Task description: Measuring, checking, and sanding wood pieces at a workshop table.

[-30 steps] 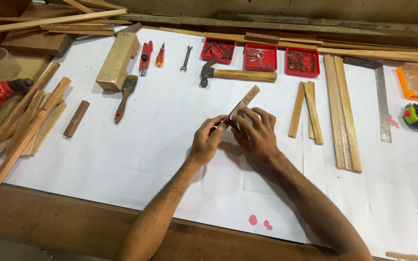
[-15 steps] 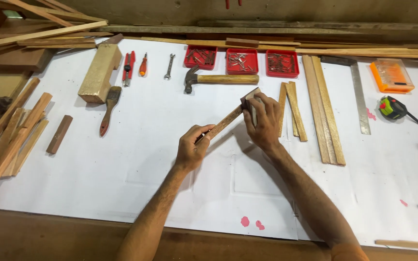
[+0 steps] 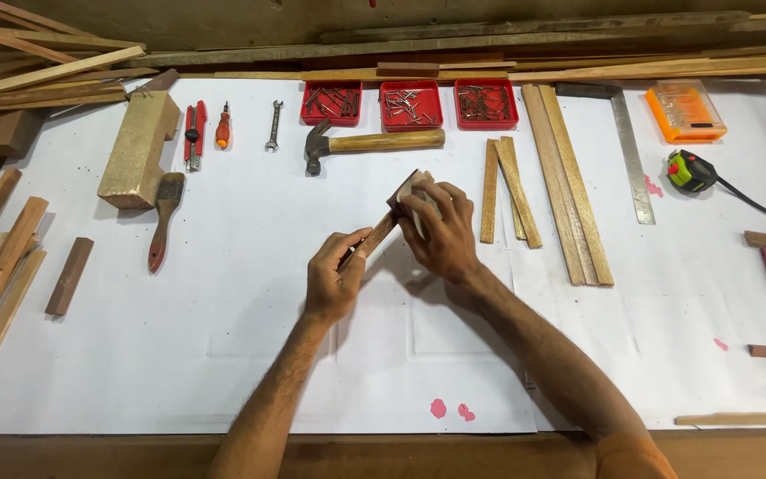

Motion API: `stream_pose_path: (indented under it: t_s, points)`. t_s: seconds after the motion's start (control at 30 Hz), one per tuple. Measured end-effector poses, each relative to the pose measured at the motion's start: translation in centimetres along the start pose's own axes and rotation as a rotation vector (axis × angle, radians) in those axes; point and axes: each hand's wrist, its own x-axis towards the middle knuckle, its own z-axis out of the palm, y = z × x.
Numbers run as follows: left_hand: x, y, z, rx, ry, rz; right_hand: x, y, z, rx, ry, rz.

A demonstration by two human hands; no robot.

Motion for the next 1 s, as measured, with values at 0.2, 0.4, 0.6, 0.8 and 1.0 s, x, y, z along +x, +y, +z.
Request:
stream_pose_path:
  t_s: [0.2,0.4,0.6,0.8,1.0]
  points:
    - [-0.4,-1.0,-0.2,-0.044,-0.009,0.018,-0.2,3.0,0.1,-0.051,0.066,0.153]
    - [-0.6,-1.0,-0.1,-0.038,-0.001,-0.004,0.0,2.6,-0.6,-0.014,0.070,0.223]
    - [-0.4,-0.6,-0.1,-0.012,0.047,0.007,-0.2,0.3,0.0,-0.072,0.045,0.050]
    - [-0.4,-0.2,-0.6,-0.008,0.044,0.015,0.2,-1.1,-0.8,-0.053,-0.018,-0.047]
    - [-0.5,-0.3,-0.5,0.004,0.029,0.022,0.5,1.8,-0.9,-0.141,0.064,0.068]
